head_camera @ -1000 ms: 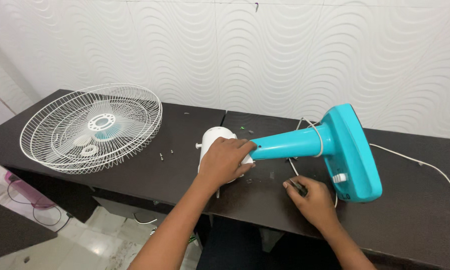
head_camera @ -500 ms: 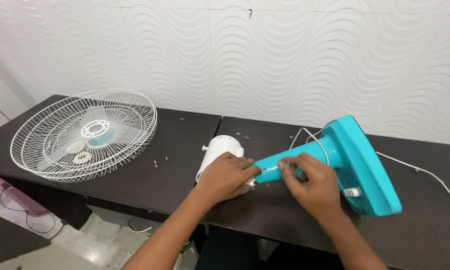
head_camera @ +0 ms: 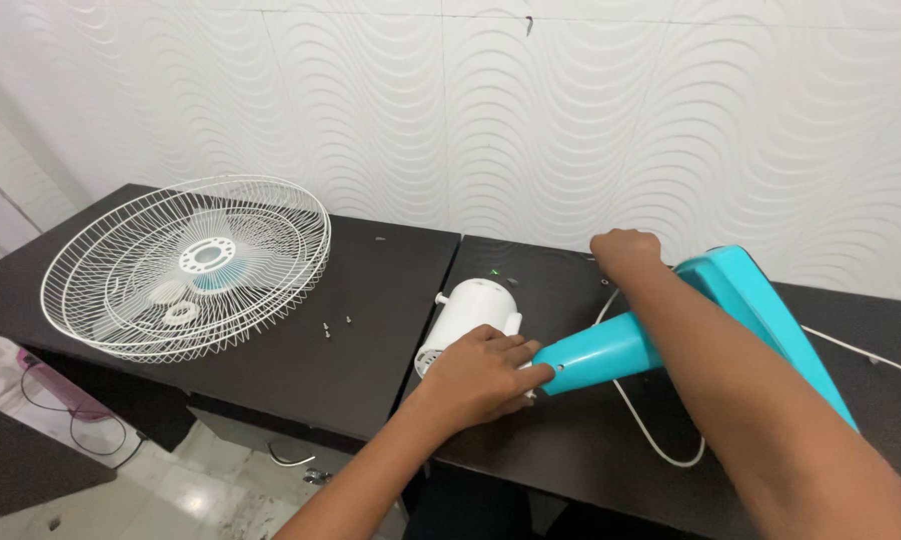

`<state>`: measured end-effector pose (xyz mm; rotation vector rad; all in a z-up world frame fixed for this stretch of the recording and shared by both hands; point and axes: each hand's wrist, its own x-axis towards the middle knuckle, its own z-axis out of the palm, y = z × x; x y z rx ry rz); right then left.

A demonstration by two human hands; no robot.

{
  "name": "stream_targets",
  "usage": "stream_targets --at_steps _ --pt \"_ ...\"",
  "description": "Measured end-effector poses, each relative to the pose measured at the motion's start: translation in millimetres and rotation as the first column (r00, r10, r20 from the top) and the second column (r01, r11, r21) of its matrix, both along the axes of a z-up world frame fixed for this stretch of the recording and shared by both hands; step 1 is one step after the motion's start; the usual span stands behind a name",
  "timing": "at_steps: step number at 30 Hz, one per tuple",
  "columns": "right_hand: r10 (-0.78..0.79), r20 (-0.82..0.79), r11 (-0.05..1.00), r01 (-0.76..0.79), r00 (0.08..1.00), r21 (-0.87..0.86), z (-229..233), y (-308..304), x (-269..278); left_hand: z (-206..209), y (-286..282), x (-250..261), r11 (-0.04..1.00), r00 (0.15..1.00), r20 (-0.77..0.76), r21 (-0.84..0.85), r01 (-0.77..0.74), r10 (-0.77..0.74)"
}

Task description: The person assembles a table fan by attaching the front grill to the motor housing, then securing the motor to the stand using a screwdriver. The person tightens multiple screws to connect the motor and stand components.

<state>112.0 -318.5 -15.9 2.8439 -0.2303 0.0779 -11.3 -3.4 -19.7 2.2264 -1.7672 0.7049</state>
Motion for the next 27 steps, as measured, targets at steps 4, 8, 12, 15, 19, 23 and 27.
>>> stream_targets --at_steps 4,8,12,15,19,23,27 --pt "-0.063 -0.128 0.998 0.064 0.99 0.006 -15 -7 14 0 -1 0 0.999 0.997 -0.069 0.008 -0.033 0.034" --pt "-0.056 -0.199 0.997 0.063 0.978 0.031 -11 -3 19 1 -4 2 0.999 0.995 -0.094 0.02 -0.042 0.044" --pt "-0.066 -0.245 0.997 0.076 0.967 0.029 -14 3 22 2 -6 1 0.998 0.995 -0.087 0.014 -0.055 0.056" --pt "-0.056 -0.229 0.998 0.061 0.972 0.018 -18 3 25 4 -6 1 0.998 0.993 -0.099 0.009 -0.059 0.059" --pt "-0.009 -0.163 1.0 0.013 0.987 0.02 -26 1 31 6 -4 -2 0.997 0.99 -0.121 0.041 -0.068 0.072" --pt "-0.057 -0.204 0.997 0.065 0.977 0.03 -29 -8 31 7 -4 -5 0.997 0.989 -0.131 0.017 -0.069 0.071" --pt "-0.103 -0.093 0.991 0.11 0.99 0.075 -18 -9 23 6 -5 -4 0.997 0.987 -0.138 0.026 -0.077 0.08"
